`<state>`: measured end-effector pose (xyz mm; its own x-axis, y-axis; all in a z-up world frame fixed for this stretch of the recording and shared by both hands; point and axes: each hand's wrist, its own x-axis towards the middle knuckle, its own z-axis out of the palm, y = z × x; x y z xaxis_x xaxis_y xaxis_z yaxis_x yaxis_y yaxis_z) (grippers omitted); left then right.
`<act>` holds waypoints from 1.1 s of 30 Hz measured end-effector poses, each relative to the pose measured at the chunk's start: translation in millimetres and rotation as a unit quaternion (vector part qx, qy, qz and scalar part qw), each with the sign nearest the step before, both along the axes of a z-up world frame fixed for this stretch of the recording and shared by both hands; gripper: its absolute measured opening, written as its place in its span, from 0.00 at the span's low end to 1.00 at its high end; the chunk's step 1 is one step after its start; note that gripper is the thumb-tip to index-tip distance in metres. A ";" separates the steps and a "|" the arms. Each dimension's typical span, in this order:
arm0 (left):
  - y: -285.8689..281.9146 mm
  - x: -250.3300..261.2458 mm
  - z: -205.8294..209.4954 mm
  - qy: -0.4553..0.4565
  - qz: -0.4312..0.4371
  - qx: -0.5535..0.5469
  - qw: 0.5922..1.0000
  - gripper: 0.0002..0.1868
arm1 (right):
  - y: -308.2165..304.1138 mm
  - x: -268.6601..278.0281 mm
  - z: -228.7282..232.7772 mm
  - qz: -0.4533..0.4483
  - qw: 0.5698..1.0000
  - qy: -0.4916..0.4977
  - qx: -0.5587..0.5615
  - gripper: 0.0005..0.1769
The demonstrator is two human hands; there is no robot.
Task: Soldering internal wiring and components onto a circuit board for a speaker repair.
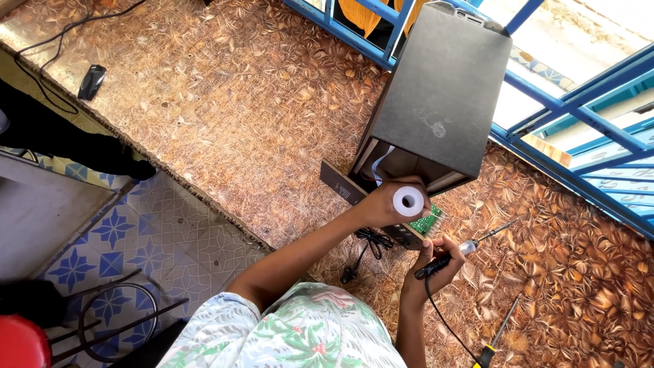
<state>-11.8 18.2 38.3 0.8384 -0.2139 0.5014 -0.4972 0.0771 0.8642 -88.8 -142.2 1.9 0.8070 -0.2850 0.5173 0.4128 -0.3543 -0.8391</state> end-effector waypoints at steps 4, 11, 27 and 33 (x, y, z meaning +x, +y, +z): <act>8.5 0.9 2.7 0.077 -0.027 -0.074 0.994 0.10 | 0.0 -1.4 0.2 0.014 1.000 -0.002 0.022 0.12; 34.9 -0.6 -18.3 0.049 -0.159 -0.239 0.957 0.12 | 0.9 -0.2 0.9 0.019 1.000 -0.020 0.013 0.12; 117.5 -88.4 -100.8 0.318 0.481 -0.130 0.807 0.27 | -4.8 0.0 -5.8 0.019 1.000 -0.018 0.000 0.10; 102.9 -73.4 -102.4 0.214 0.507 0.011 0.835 0.35 | -3.4 -3.5 4.2 0.030 0.999 -0.020 -0.019 0.10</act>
<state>-85.2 121.2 -64.1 0.6944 0.7105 0.1140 0.0580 -0.2131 0.9753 -92.3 -145.6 6.2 0.8007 -0.2156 0.5589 0.4673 -0.3589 -0.8080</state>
